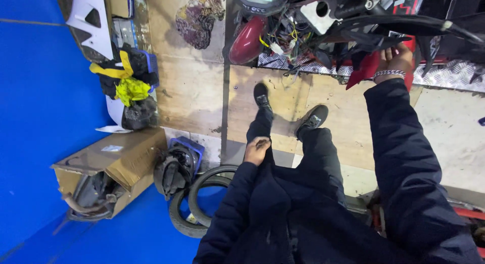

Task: The person works on the exposed wiring of a motorcycle, connecting various wire harnesses and connectors. They then attach a digital display unit to the handlebars and use a multimeter to test the electrical connections.

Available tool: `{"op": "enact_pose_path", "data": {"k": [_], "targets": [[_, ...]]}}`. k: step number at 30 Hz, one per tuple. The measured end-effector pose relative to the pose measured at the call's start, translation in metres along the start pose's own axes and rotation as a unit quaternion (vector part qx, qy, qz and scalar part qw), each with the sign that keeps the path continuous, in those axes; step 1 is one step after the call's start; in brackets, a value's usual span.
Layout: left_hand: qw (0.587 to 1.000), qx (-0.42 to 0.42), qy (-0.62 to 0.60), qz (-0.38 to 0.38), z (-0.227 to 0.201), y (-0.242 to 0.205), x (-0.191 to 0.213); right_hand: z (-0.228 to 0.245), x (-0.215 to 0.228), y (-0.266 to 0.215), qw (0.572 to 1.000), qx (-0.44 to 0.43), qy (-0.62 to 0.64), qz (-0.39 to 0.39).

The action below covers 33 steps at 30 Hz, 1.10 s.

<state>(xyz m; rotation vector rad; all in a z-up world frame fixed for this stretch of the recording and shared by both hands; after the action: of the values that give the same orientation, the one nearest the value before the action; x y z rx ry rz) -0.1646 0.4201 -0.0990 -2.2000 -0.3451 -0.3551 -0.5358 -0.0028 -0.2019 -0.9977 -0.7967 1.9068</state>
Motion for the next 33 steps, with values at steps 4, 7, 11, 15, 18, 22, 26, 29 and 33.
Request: {"op": "enact_pose_path", "data": {"k": [4,7,11,15,18,22,26,29,33], "targets": [[0.993,0.032,0.104,0.049,-0.045,0.052,0.036,-0.02,0.031,-0.018,0.999,0.031,-0.004,-0.008],[0.985,0.021,0.149,0.09,-0.052,0.143,0.042,-0.042,0.058,-0.093,0.987,0.145,-0.03,-0.065],[0.99,0.072,0.051,0.107,-0.014,0.305,0.003,-0.12,0.116,-0.172,0.91,0.222,-0.322,-0.135],[0.925,0.18,-0.301,0.148,-0.009,0.383,-0.052,-0.226,0.161,-0.253,0.804,0.081,-0.588,-0.042],[0.9,0.181,-0.359,0.166,0.004,0.434,-0.085,-0.301,0.153,-0.313,0.849,-0.012,-0.517,-0.113],[0.912,0.017,0.361,0.195,0.039,0.456,-0.063,-0.381,0.191,-0.285,0.954,-0.075,-0.241,-0.16],[0.968,0.031,-0.196,0.152,0.047,0.474,-0.042,-0.391,0.102,-0.265,0.979,-0.116,-0.15,-0.069],[0.939,0.044,-0.304,0.153,-0.042,0.382,0.037,-0.377,-0.007,-0.268,0.98,-0.186,-0.076,0.002],[0.952,0.102,-0.215,0.194,-0.142,0.295,0.089,-0.446,0.03,-0.185,0.941,-0.255,0.213,0.057]]}}
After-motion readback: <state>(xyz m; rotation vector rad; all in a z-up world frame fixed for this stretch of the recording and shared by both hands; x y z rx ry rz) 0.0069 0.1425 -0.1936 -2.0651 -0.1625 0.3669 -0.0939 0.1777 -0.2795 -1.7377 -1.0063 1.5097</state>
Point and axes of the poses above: each hand's wrist, its own y-axis towards the middle knuckle, its own x-axis out of the back of the hand, z = x × y, the point moved 4 cm from there along y, towards the middle knuckle, and after that the axes turned 6 degrees about y, right-handed, at the moved point
